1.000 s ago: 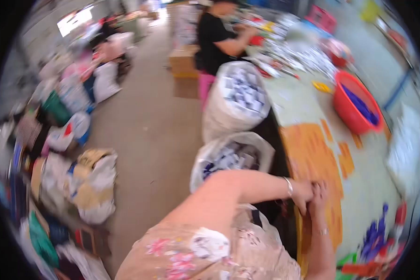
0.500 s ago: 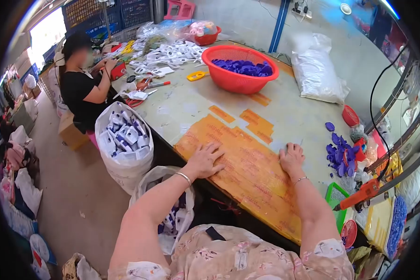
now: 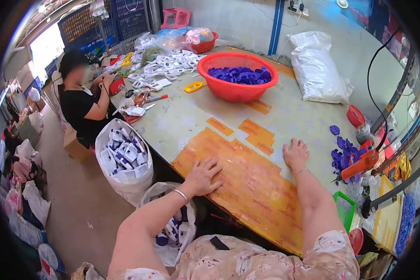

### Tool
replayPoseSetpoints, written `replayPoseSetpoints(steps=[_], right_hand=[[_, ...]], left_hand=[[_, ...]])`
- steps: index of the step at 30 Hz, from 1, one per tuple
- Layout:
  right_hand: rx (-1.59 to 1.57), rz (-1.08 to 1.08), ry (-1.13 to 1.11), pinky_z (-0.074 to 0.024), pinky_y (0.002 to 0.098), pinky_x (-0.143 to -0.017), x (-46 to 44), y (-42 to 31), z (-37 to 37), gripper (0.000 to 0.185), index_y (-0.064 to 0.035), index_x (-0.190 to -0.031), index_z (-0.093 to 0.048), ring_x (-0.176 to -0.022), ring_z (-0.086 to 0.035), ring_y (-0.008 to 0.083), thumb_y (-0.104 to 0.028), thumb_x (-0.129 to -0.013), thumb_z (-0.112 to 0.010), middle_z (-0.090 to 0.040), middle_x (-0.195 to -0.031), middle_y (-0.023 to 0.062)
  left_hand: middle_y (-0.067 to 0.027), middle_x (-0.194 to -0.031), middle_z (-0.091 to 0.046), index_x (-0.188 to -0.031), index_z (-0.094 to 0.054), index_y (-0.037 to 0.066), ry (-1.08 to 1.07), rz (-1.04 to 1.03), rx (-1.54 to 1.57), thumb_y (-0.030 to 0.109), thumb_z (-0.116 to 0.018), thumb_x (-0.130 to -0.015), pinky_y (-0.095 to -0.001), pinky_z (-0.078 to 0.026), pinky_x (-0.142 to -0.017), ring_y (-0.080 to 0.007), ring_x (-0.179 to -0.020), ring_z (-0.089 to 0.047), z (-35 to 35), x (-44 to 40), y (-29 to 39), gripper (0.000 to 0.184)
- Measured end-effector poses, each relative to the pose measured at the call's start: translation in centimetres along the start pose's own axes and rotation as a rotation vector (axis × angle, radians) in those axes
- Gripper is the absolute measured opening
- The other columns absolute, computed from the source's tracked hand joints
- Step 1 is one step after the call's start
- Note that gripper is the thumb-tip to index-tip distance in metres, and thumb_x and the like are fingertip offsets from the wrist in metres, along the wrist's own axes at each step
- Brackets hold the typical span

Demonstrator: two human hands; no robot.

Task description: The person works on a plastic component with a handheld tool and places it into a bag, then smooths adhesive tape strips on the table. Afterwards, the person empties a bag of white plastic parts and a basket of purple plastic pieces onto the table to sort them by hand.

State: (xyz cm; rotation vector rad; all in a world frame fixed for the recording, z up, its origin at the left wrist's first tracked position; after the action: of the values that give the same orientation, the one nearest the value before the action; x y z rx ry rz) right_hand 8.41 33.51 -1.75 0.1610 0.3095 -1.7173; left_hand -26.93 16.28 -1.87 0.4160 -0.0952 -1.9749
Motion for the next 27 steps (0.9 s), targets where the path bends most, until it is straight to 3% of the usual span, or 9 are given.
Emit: replayPoseSetpoints(steps=[7, 13, 27], right_hand=[[0.004, -0.044, -0.042, -0.0317, 0.0649, -0.102, -2.6, -0.5, -0.8, 0.055, -0.0143, -0.134, -0.052, -0.131, -0.040, 0.0337, -0.049, -0.091, -0.049, -0.045, -0.141, 0.0175], [0.054, 0.012, -0.081, -0.0373, 0.0677, -0.094, -3.8, -0.8, -1.2, 0.053, -0.0126, -0.131, -0.053, -0.127, -0.043, 0.0369, -0.049, -0.092, -0.049, -0.048, -0.134, 0.0189], [0.039, 0.129, -0.019, -0.0391, 0.0615, -0.092, -13.0, -1.4, -4.1, 0.052, -0.0117, -0.124, -0.056, -0.121, -0.047, 0.0351, -0.052, -0.091, -0.051, -0.052, -0.128, 0.0171]], left_hand=[[-0.0173, -0.145, -0.046, -0.135, -0.055, 0.012, 0.006, -0.015, 0.002, 0.046, -0.064, -0.087, -0.0517, -0.027, -0.113, -0.0359, -0.138, -0.039, 0.0, 0.0, 0.0, 0.059], [-0.0175, -0.149, -0.041, -0.137, -0.052, 0.010, -0.089, -0.020, 0.009, 0.045, -0.064, -0.088, -0.0550, -0.025, -0.114, -0.0365, -0.140, -0.035, -0.1, -0.3, 0.5, 0.061], [-0.0205, -0.152, -0.037, -0.142, -0.047, 0.009, -0.262, 0.013, -0.030, 0.047, -0.061, -0.089, -0.0572, -0.019, -0.116, -0.0391, -0.143, -0.029, -1.0, -1.1, 0.2, 0.067]])
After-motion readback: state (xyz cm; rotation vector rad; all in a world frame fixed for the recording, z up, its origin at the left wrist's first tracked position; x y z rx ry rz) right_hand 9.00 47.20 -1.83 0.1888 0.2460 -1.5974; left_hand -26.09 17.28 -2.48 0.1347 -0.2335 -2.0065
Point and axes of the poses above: each hand's wrist, its own x-axis away from the middle knuckle, its own z-axis out of the back of the hand, y = z × x, the point moved 10 cm from there along -x, towards the middle knuckle
